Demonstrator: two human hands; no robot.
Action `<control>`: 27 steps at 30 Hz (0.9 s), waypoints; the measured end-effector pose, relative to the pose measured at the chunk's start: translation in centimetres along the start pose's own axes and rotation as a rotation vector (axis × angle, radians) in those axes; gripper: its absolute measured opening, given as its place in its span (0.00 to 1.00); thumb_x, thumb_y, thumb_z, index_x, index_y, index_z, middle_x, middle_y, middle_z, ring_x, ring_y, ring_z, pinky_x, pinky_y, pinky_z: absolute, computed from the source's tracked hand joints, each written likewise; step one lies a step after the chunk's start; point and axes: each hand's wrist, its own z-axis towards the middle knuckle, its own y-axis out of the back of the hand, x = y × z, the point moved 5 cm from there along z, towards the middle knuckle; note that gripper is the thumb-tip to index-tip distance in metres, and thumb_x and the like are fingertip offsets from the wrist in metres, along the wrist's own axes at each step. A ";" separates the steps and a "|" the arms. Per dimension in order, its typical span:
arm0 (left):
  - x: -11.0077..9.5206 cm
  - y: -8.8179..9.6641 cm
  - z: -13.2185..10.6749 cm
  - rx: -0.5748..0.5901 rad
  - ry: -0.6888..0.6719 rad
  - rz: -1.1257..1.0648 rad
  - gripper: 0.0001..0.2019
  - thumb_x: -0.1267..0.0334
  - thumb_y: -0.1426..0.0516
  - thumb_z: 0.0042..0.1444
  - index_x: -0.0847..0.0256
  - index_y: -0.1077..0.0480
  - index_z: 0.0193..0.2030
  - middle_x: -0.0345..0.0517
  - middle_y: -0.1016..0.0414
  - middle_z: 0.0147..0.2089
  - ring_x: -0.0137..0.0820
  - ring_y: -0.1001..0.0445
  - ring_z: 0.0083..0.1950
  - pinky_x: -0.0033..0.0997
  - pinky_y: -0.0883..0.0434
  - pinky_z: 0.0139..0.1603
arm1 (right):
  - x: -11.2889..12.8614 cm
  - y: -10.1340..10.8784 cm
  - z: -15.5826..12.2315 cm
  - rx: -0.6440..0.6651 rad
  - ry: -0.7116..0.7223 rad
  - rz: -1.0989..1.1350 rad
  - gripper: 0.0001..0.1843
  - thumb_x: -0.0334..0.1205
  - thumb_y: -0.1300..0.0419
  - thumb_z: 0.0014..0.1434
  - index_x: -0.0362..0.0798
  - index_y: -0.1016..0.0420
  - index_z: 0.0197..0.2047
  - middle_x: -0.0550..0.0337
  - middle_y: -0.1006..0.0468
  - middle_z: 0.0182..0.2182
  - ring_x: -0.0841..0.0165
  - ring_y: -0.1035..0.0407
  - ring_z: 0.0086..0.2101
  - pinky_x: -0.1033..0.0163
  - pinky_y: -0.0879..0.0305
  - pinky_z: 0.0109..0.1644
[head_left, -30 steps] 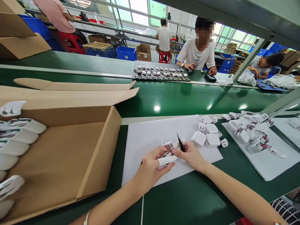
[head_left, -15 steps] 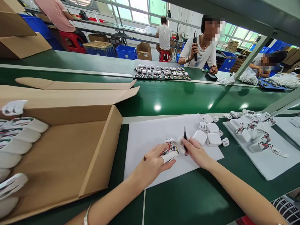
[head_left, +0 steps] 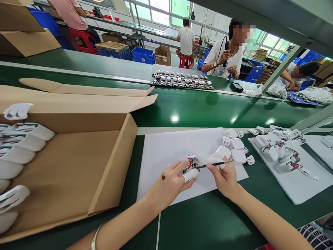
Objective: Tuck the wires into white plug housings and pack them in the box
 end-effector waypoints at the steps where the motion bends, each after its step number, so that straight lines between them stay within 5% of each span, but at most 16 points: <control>1: -0.1 0.0 0.0 0.000 -0.003 0.007 0.13 0.67 0.43 0.58 0.63 0.34 0.21 0.47 0.28 0.45 0.31 0.28 0.37 0.29 0.27 0.32 | 0.2 0.0 0.0 -0.001 0.032 -0.020 0.07 0.35 0.45 0.63 0.50 0.25 0.38 0.58 0.24 0.31 0.66 0.29 0.33 0.62 0.31 0.35; 8: -0.2 0.1 0.0 -0.009 -0.009 0.016 0.13 0.69 0.44 0.58 0.63 0.34 0.22 0.49 0.28 0.45 0.32 0.28 0.39 0.30 0.27 0.33 | 0.1 -0.9 -1.2 -0.005 0.243 -0.171 0.08 0.29 0.44 0.61 0.49 0.27 0.41 0.58 0.26 0.29 0.67 0.32 0.30 0.62 0.33 0.31; 16: -0.5 0.0 0.0 -0.014 0.023 0.056 0.10 0.70 0.47 0.60 0.63 0.30 0.28 0.51 0.28 0.45 0.32 0.27 0.37 0.31 0.27 0.32 | 0.0 -1.0 -0.9 -0.102 0.080 -0.297 0.08 0.32 0.48 0.63 0.47 0.28 0.36 0.56 0.25 0.28 0.66 0.30 0.30 0.62 0.32 0.33; 27: -0.7 -0.1 -0.2 -0.032 0.003 0.117 0.15 0.69 0.46 0.60 0.63 0.33 0.21 0.49 0.27 0.44 0.30 0.29 0.35 0.29 0.28 0.31 | 1.1 -1.0 -1.2 -0.073 0.232 -0.310 0.07 0.29 0.47 0.62 0.47 0.30 0.38 0.56 0.26 0.29 0.66 0.33 0.30 0.62 0.34 0.32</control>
